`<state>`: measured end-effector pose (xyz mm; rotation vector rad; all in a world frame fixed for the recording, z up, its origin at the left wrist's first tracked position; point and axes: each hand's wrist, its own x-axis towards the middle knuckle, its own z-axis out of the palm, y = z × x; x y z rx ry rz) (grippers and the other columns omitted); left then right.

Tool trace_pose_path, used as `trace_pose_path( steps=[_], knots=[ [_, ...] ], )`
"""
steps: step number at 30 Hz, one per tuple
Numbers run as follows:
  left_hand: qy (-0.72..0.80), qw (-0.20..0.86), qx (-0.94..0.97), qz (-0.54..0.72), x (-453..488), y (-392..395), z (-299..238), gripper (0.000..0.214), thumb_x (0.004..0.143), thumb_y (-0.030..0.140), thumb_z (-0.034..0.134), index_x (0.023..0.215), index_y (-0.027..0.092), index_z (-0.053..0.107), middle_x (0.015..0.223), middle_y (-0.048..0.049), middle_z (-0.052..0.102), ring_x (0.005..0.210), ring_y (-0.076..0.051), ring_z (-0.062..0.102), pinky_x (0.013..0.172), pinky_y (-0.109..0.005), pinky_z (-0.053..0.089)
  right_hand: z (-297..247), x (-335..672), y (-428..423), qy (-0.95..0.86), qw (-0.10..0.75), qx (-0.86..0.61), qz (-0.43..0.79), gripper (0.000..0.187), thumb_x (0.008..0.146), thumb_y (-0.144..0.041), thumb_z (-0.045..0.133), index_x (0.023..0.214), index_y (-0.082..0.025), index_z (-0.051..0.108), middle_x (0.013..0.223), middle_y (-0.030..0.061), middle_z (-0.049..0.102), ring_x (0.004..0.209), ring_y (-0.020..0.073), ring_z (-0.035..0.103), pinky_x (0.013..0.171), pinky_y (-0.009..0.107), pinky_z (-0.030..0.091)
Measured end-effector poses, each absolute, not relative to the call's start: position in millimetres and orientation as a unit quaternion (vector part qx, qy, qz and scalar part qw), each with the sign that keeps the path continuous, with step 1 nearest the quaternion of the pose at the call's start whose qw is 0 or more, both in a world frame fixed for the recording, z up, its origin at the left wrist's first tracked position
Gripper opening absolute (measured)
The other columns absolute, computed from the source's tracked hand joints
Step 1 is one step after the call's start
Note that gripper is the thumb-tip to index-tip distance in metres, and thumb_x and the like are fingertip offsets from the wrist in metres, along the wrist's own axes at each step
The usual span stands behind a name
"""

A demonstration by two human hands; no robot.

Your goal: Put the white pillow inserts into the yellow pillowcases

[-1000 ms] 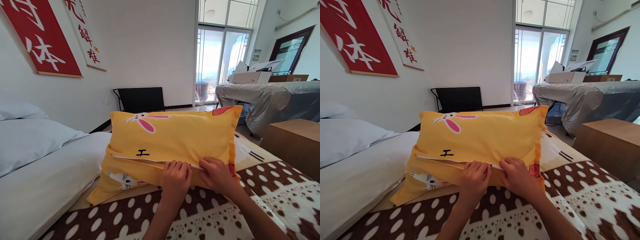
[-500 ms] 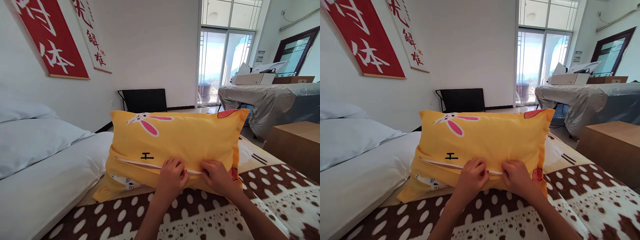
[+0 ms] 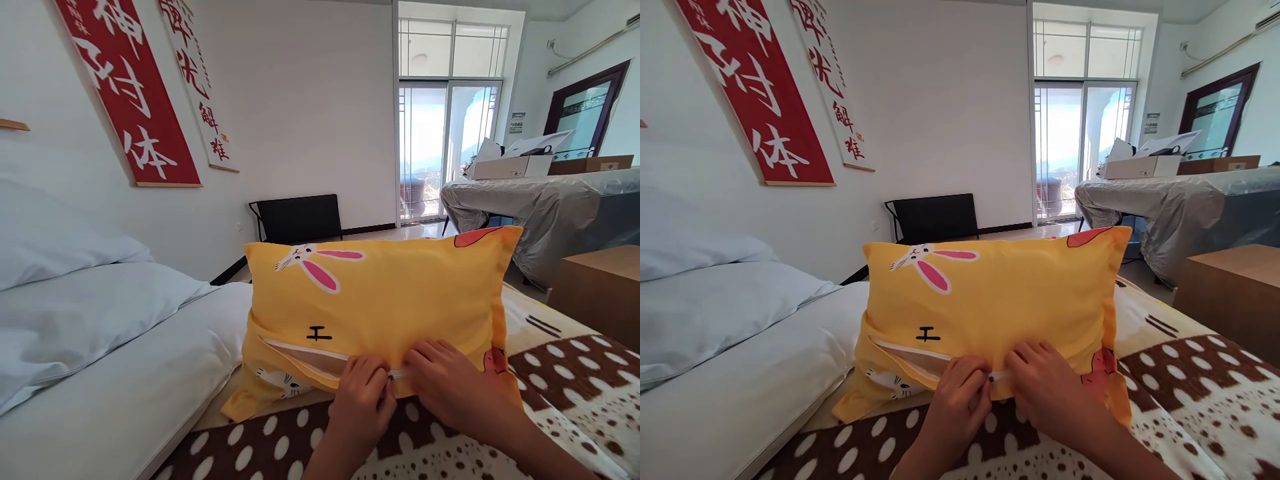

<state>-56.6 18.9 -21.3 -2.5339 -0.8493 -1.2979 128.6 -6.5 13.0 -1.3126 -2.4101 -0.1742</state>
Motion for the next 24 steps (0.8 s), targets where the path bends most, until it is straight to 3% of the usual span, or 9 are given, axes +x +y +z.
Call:
trace_pose_path(
  steps=[7, 13, 18, 20, 24],
  knots=[
    [-0.258, 0.113, -0.851, -0.443, -58.4, 14.9, -25.0, 0.016, 0.083, 0.010, 0.043, 0.070, 0.017, 0.048, 0.068, -0.0031, 0.054, 0.065, -0.015, 0.044, 0.060, -0.030, 0.034, 40.1, 79.1, -9.6, -0.853, 0.085, -0.499, -0.126, 0.018, 0.071, -0.002, 0.050, 0.067, -0.019, 0.053, 0.068, 0.0040, 0.059, 0.064, 0.0194, 0.054, 0.061, 0.032, 0.029],
    [-0.286, 0.091, -0.853, -0.427, -62.8, 19.0, -30.9, 0.017, 0.083, 0.011, 0.043, 0.068, 0.017, 0.048, 0.069, -0.0020, 0.054, 0.066, -0.014, 0.044, 0.069, -0.032, 0.037, 14.4, 77.2, -0.4, -0.841, 0.092, -0.525, -0.092, 0.021, 0.073, 0.002, 0.047, 0.077, -0.018, 0.054, 0.075, 0.0043, 0.060, 0.063, 0.0187, 0.054, 0.054, 0.031, 0.023],
    [-0.328, 0.104, -0.845, -0.409, -67.8, 21.2, -27.8, 0.015, 0.077, 0.008, 0.047, 0.065, 0.017, 0.044, 0.068, 0.0003, 0.052, 0.069, -0.014, 0.042, 0.075, -0.034, 0.036, 12.7, 98.7, 8.8, -0.872, 0.109, -0.478, -0.003, 0.012, 0.084, -0.010, 0.048, 0.079, -0.018, 0.054, 0.075, 0.0010, 0.061, 0.065, 0.0161, 0.054, 0.055, 0.028, 0.025],
    [-0.343, 0.112, -0.835, -0.416, -73.4, 20.2, -20.8, 0.016, 0.077, 0.007, 0.048, 0.065, 0.017, 0.044, 0.069, 0.0004, 0.053, 0.069, -0.014, 0.042, 0.076, -0.034, 0.035, 17.6, 107.5, 9.7, -0.878, 0.101, -0.466, 0.029, 0.013, 0.084, -0.010, 0.047, 0.086, -0.019, 0.056, 0.071, -0.0004, 0.060, 0.064, 0.0153, 0.054, 0.055, 0.026, 0.025],
    [-0.370, 0.126, -0.834, -0.389, -83.0, 17.1, -9.3, 0.017, 0.083, 0.012, 0.047, 0.067, 0.018, 0.047, 0.074, -0.0016, 0.053, 0.071, -0.015, 0.044, 0.073, -0.033, 0.035, 21.8, 111.4, 8.6, -0.892, 0.123, -0.431, 0.061, 0.043, 0.079, -0.004, 0.046, 0.116, -0.026, 0.052, 0.084, -0.0015, 0.066, 0.074, 0.0156, 0.058, 0.061, 0.025, 0.029]
  ],
)
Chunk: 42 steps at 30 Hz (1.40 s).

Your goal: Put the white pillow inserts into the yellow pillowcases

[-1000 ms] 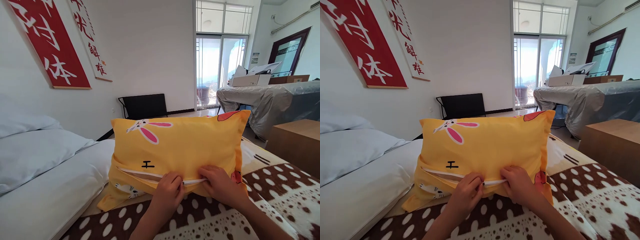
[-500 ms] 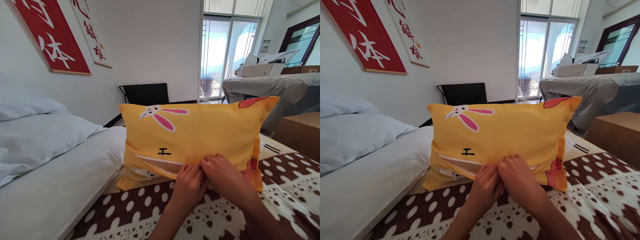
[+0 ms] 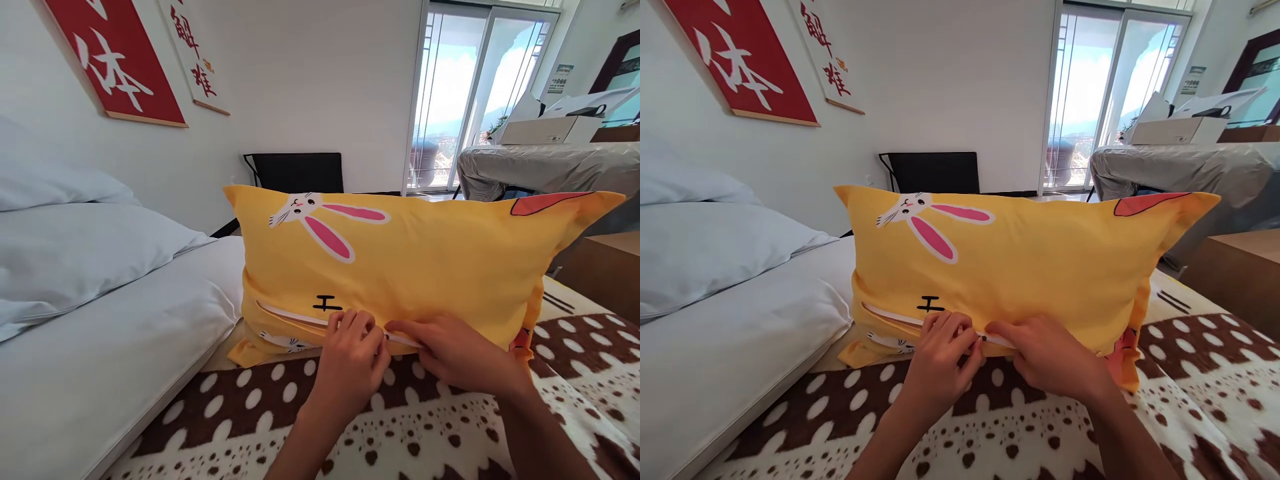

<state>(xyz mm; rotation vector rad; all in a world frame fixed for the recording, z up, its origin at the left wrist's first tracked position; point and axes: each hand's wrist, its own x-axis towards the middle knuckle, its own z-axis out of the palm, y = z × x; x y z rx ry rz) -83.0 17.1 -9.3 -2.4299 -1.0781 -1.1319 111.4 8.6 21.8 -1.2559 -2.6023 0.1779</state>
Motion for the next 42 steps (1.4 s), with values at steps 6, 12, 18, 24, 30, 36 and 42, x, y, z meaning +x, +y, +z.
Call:
trace_pose_path(
  steps=[6, 12, 18, 24, 30, 36, 42],
  knots=[
    [-0.390, 0.163, -0.847, -0.324, -79.5, 14.5, -13.3, 0.020, 0.082, 0.008, 0.043, 0.065, 0.018, 0.046, 0.063, -0.0005, 0.049, 0.062, -0.015, 0.043, 0.062, -0.031, 0.034, 14.9, 86.0, 10.0, -0.873, 0.180, -0.451, -0.035, 0.015, 0.087, -0.012, 0.048, 0.077, -0.019, 0.057, 0.077, 0.0014, 0.057, 0.068, 0.0144, 0.050, 0.060, 0.027, 0.029],
    [-0.398, 0.205, -0.829, -0.335, -79.2, 13.3, -12.3, 0.022, 0.083, 0.007, 0.042, 0.064, 0.018, 0.047, 0.063, -0.0011, 0.051, 0.061, -0.016, 0.045, 0.062, -0.031, 0.034, 2.2, 74.2, 20.5, -0.880, 0.229, -0.397, -0.126, 0.019, 0.086, -0.007, 0.049, 0.070, -0.017, 0.051, 0.076, 0.0019, 0.055, 0.071, 0.0148, 0.046, 0.071, 0.029, 0.032],
    [-0.437, 0.178, -0.825, -0.310, -87.4, 18.5, -12.4, 0.019, 0.085, 0.012, 0.044, 0.068, 0.018, 0.049, 0.068, -0.0004, 0.055, 0.068, -0.017, 0.050, 0.068, -0.032, 0.035, -5.9, 78.7, 31.3, -0.881, 0.236, -0.399, -0.099, 0.011, 0.085, -0.012, 0.051, 0.075, -0.018, 0.052, 0.076, 0.0009, 0.055, 0.071, 0.0151, 0.046, 0.071, 0.028, 0.032],
    [-0.502, 0.203, -0.784, -0.304, -111.0, 26.7, -7.8, 0.021, 0.087, 0.017, 0.047, 0.066, 0.019, 0.048, 0.069, -0.0012, 0.058, 0.071, -0.019, 0.052, 0.069, -0.033, 0.036, -6.2, 78.4, 31.6, -0.870, 0.239, -0.427, -0.061, 0.018, 0.076, -0.005, 0.051, 0.085, -0.019, 0.058, 0.078, 0.0004, 0.058, 0.074, 0.0159, 0.048, 0.070, 0.027, 0.031],
    [-0.546, 0.142, -0.780, -0.269, -123.8, 29.1, -5.8, 0.023, 0.092, 0.024, 0.041, 0.072, 0.019, 0.053, 0.075, -0.0011, 0.064, 0.068, -0.017, 0.055, 0.073, -0.033, 0.036, -12.3, 70.6, 35.1, -0.872, 0.246, -0.413, -0.086, 0.017, 0.081, -0.006, 0.047, 0.086, -0.017, 0.058, 0.079, 0.0020, 0.062, 0.071, 0.0148, 0.052, 0.074, 0.029, 0.030],
    [-0.565, 0.147, -0.764, -0.273, -129.0, 34.0, -6.3, 0.021, 0.091, 0.023, 0.042, 0.074, 0.019, 0.054, 0.081, -0.0021, 0.064, 0.080, -0.019, 0.059, 0.078, -0.035, 0.036, -17.8, 69.6, 39.5, -0.860, 0.271, -0.418, -0.107, 0.018, 0.080, -0.005, 0.047, 0.084, -0.017, 0.060, 0.075, 0.0018, 0.063, 0.065, 0.0143, 0.050, 0.072, 0.028, 0.029],
    [-0.598, 0.178, -0.725, -0.293, -145.5, 39.5, -5.2, 0.021, 0.087, 0.019, 0.042, 0.067, 0.019, 0.049, 0.071, -0.0007, 0.061, 0.070, -0.018, 0.056, 0.075, -0.036, 0.035, -19.9, 68.2, 41.2, -0.854, 0.306, -0.407, -0.104, 0.020, 0.076, -0.005, 0.045, 0.082, -0.017, 0.060, 0.073, 0.0013, 0.063, 0.062, 0.0135, 0.048, 0.069, 0.028, 0.028]
  ],
)
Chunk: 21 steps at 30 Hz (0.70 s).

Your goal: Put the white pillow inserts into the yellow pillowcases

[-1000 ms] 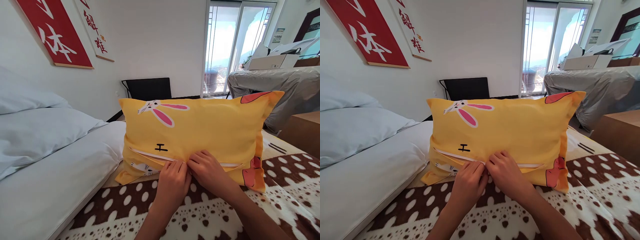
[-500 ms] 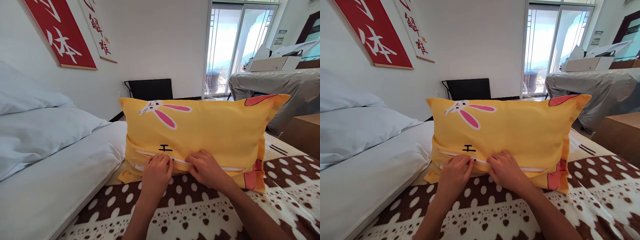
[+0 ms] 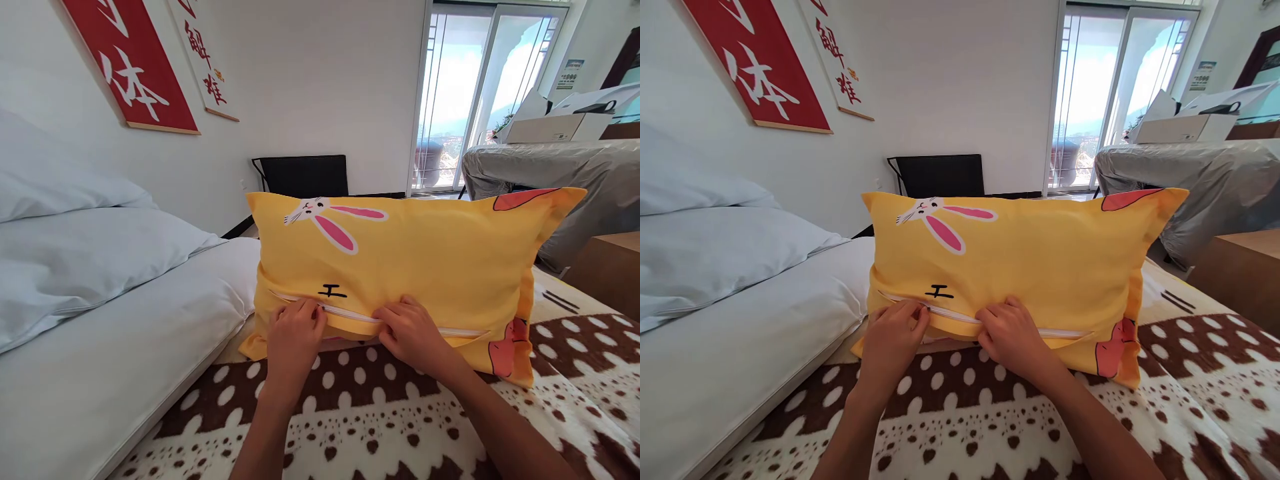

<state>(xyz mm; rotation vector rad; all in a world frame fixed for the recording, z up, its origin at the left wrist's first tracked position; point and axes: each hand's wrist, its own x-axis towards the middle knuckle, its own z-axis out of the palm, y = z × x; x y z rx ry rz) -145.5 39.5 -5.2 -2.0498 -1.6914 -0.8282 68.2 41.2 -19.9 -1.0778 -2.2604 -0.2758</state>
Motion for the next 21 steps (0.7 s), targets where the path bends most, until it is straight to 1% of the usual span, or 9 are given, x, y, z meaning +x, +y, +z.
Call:
trace_pose_path(
  steps=[4, 6, 8, 10, 13, 16, 18, 21],
  knots=[
    [-0.568, 0.206, -0.741, -0.294, -151.0, 43.3, -7.7, 0.018, 0.082, 0.015, 0.045, 0.064, 0.020, 0.047, 0.067, -0.0004, 0.059, 0.066, -0.017, 0.054, 0.074, -0.034, 0.036, -20.3, 68.2, 39.8, -0.851, 0.310, -0.412, -0.097, 0.019, 0.076, -0.006, 0.045, 0.081, -0.017, 0.060, 0.072, 0.0012, 0.062, 0.062, 0.0132, 0.047, 0.068, 0.028, 0.028],
    [-0.538, 0.203, -0.768, -0.284, -153.6, 44.5, -8.3, 0.019, 0.080, 0.014, 0.045, 0.062, 0.020, 0.045, 0.065, -0.0008, 0.058, 0.064, -0.017, 0.052, 0.069, -0.032, 0.037, -18.4, 67.5, 38.1, -0.845, 0.311, -0.423, -0.099, 0.018, 0.074, -0.006, 0.046, 0.078, -0.017, 0.059, 0.071, 0.0011, 0.062, 0.062, 0.0134, 0.047, 0.068, 0.029, 0.028],
    [-0.513, 0.189, -0.791, -0.274, -157.3, 44.5, -7.7, 0.021, 0.078, 0.013, 0.045, 0.059, 0.021, 0.043, 0.062, -0.0005, 0.056, 0.062, -0.016, 0.050, 0.063, -0.030, 0.037, -12.9, 63.2, 36.4, -0.838, 0.302, -0.439, -0.116, 0.014, 0.071, -0.006, 0.048, 0.073, -0.017, 0.057, 0.070, 0.0018, 0.060, 0.066, 0.0150, 0.048, 0.070, 0.030, 0.028],
    [-0.501, 0.177, -0.800, -0.279, -161.6, 43.1, -5.8, 0.022, 0.078, 0.013, 0.044, 0.058, 0.021, 0.042, 0.059, 0.0003, 0.054, 0.060, -0.016, 0.049, 0.060, -0.028, 0.035, -3.0, 52.5, 35.8, -0.838, 0.284, -0.445, -0.138, 0.010, 0.070, -0.009, 0.051, 0.072, -0.017, 0.056, 0.074, 0.0038, 0.060, 0.075, 0.0178, 0.049, 0.072, 0.032, 0.029],
    [-0.485, 0.167, -0.804, -0.300, -168.1, 39.2, -2.4, 0.021, 0.078, 0.013, 0.045, 0.058, 0.020, 0.042, 0.058, 0.0012, 0.054, 0.058, -0.015, 0.049, 0.058, -0.027, 0.035, 15.5, 23.7, 38.2, -0.869, 0.252, -0.400, -0.146, 0.007, 0.075, -0.013, 0.052, 0.078, -0.018, 0.056, 0.087, 0.0052, 0.060, 0.085, 0.0195, 0.050, 0.074, 0.032, 0.031],
    [-0.475, 0.166, -0.806, -0.312, -174.7, 35.7, -0.4, 0.022, 0.080, 0.015, 0.046, 0.059, 0.020, 0.043, 0.058, 0.0010, 0.055, 0.057, -0.014, 0.049, 0.056, -0.027, 0.034, 26.0, -9.9, 43.5, -0.892, 0.224, -0.372, -0.130, 0.008, 0.079, -0.012, 0.051, 0.081, -0.018, 0.056, 0.087, 0.0047, 0.061, 0.083, 0.0190, 0.052, 0.071, 0.032, 0.032],
    [-0.478, 0.160, -0.805, -0.313, -179.1, 34.8, -0.1, 0.021, 0.081, 0.016, 0.047, 0.060, 0.020, 0.044, 0.059, 0.0009, 0.055, 0.057, -0.015, 0.050, 0.056, -0.027, 0.034, 22.9, -26.7, 46.9, -0.880, 0.233, -0.398, -0.114, 0.008, 0.080, -0.012, 0.052, 0.083, -0.017, 0.056, 0.087, 0.0048, 0.061, 0.081, 0.0193, 0.053, 0.069, 0.032, 0.033],
    [-0.489, 0.142, -0.804, -0.308, -183.5, 35.6, -1.1, 0.019, 0.081, 0.015, 0.048, 0.063, 0.020, 0.045, 0.061, 0.0014, 0.057, 0.059, -0.015, 0.051, 0.058, -0.027, 0.035, 5.8, -37.4, 50.3, -0.858, 0.271, -0.428, -0.087, 0.007, 0.083, -0.013, 0.052, 0.084, -0.017, 0.057, 0.086, 0.0046, 0.062, 0.082, 0.0191, 0.053, 0.072, 0.031, 0.034]
  ],
)
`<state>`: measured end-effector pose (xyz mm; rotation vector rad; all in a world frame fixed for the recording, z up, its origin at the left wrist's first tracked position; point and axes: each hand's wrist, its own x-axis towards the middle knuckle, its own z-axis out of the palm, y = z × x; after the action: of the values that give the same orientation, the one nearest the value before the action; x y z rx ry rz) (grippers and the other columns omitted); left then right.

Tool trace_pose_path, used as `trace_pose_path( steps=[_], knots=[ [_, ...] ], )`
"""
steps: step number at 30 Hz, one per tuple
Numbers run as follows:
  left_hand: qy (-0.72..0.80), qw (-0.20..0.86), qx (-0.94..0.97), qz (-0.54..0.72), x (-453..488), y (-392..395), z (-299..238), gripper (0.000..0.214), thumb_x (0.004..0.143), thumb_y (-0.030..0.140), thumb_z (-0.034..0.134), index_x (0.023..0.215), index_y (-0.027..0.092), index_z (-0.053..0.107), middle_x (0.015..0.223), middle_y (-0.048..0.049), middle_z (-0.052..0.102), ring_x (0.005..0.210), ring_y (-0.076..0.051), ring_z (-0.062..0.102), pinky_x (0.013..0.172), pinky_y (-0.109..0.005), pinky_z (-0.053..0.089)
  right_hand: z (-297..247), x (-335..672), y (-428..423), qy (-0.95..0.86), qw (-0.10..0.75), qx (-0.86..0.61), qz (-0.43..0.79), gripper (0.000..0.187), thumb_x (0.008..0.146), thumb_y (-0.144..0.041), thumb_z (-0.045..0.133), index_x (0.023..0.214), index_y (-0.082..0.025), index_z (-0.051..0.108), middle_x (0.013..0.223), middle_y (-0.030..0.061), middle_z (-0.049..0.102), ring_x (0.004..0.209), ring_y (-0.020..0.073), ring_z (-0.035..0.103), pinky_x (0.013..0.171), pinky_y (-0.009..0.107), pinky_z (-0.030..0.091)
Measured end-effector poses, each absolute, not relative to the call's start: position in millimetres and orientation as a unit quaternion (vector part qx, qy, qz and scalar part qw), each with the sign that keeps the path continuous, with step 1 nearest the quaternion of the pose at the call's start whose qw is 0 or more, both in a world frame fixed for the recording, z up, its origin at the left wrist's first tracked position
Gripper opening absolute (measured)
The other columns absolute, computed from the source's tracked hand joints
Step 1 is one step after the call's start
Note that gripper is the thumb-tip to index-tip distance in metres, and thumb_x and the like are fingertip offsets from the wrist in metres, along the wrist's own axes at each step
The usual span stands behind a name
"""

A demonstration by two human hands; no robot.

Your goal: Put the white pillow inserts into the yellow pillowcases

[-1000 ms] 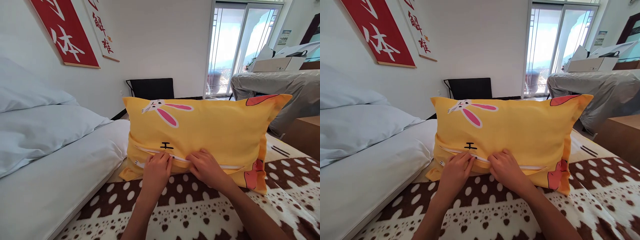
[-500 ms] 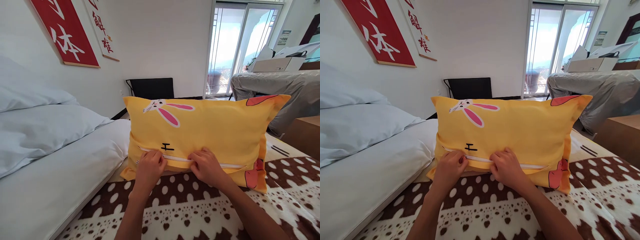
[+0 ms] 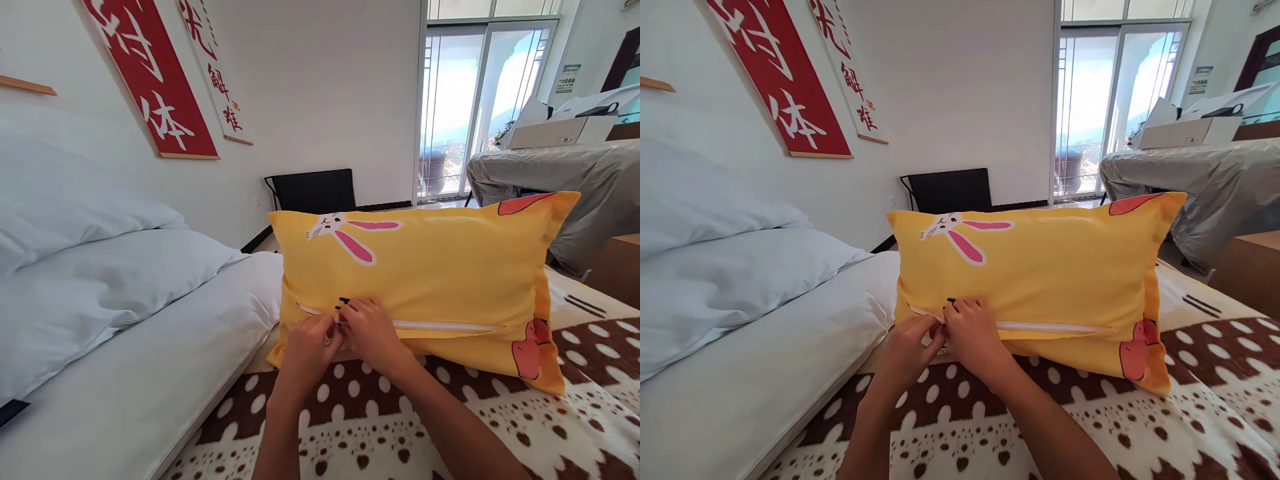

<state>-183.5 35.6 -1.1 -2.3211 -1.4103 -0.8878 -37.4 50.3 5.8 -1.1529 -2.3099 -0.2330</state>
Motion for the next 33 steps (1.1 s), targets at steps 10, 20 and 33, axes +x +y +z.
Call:
trace_pose_path(
  steps=[10, 20, 33],
  knots=[
    [-0.485, 0.177, -0.780, -0.354, -188.4, 51.0, -14.7, 0.018, 0.080, 0.012, 0.045, 0.063, 0.020, 0.046, 0.064, 0.0013, 0.055, 0.065, -0.015, 0.051, 0.076, -0.031, 0.039, -31.8, -34.2, 59.1, -0.837, 0.369, -0.399, -0.062, 0.020, 0.086, -0.013, 0.049, 0.098, -0.019, 0.064, 0.084, 0.0053, 0.061, 0.080, 0.0186, 0.051, 0.073, 0.030, 0.036],
    [-0.585, 0.182, -0.713, -0.342, -209.5, 53.0, -17.8, 0.020, 0.082, 0.019, 0.045, 0.062, 0.018, 0.049, 0.063, 0.0028, 0.060, 0.063, -0.013, 0.055, 0.073, -0.032, 0.033, -33.6, -33.6, 60.9, -0.832, 0.389, -0.385, -0.093, 0.010, 0.086, -0.015, 0.055, 0.087, -0.021, 0.064, 0.077, 0.0014, 0.062, 0.072, 0.0169, 0.051, 0.069, 0.028, 0.033],
    [-0.688, 0.143, -0.644, -0.302, -208.8, 46.5, -13.1, 0.020, 0.086, 0.028, 0.047, 0.076, 0.021, 0.063, 0.087, -0.0024, 0.068, 0.096, -0.024, 0.053, 0.078, -0.041, 0.023, -36.4, -34.4, 60.0, -0.833, 0.400, -0.368, -0.101, 0.009, 0.088, -0.016, 0.054, 0.083, -0.020, 0.061, 0.076, -0.0001, 0.061, 0.070, 0.0153, 0.050, 0.068, 0.027, 0.029]
  ],
)
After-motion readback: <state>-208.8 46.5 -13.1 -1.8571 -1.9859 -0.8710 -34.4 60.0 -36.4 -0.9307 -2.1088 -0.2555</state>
